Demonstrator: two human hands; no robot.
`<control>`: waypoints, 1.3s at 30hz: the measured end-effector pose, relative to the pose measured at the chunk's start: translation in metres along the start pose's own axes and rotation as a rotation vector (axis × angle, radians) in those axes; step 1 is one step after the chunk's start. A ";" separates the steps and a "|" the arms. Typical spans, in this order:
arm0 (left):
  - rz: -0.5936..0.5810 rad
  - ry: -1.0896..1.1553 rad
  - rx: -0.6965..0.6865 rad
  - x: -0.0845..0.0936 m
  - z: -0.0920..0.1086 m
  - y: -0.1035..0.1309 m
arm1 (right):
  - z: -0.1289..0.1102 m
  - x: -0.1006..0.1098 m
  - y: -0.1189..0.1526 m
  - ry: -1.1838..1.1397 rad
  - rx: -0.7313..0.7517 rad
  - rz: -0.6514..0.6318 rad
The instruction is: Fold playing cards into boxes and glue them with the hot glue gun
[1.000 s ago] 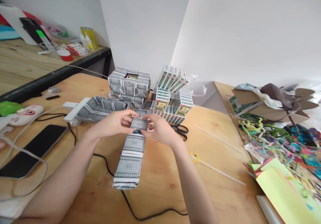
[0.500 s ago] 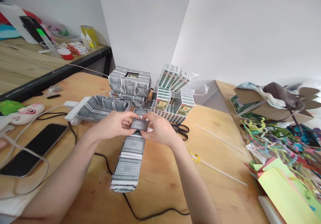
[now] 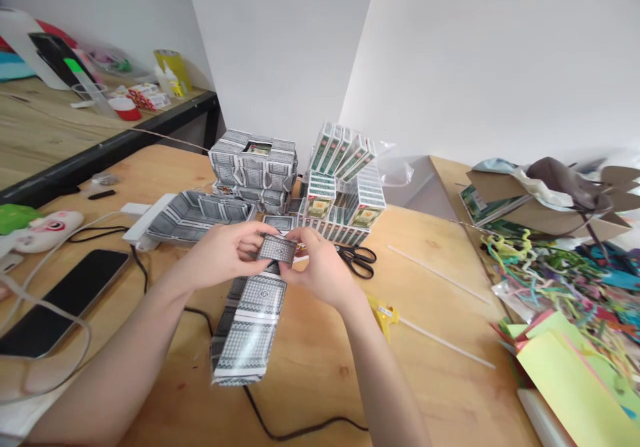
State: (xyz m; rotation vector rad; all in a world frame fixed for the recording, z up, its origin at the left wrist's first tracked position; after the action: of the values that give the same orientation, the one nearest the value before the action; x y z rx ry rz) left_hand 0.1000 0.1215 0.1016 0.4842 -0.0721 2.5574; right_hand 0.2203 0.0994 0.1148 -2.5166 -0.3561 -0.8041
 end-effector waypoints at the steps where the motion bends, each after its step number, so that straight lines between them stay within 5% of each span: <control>1: 0.000 0.014 0.004 0.000 0.004 0.003 | -0.005 0.003 0.001 0.015 0.016 0.022; 8: 0.042 -0.102 0.003 0.003 0.025 0.023 | -0.034 0.013 0.011 0.129 0.111 0.123; 20: 0.137 -0.371 -0.119 0.006 0.038 0.036 | -0.056 0.011 0.009 0.192 0.212 0.084; 39: 0.208 -0.442 -0.126 0.011 0.038 0.034 | -0.047 0.008 0.011 0.149 0.198 0.063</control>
State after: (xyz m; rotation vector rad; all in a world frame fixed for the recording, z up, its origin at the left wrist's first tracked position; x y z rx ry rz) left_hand 0.0864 0.0920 0.1426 1.0289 -0.4595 2.5736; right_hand 0.2083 0.0670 0.1497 -2.2579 -0.2902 -0.8803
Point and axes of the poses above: each hand's wrist, its own y-axis away from the middle knuckle, its own x-axis out of the back of the hand, z = x × y, the point moved 9 cm from there along -y, towards the middle knuckle, and after that the axes turned 5 degrees about x, right-handed, at the moved point
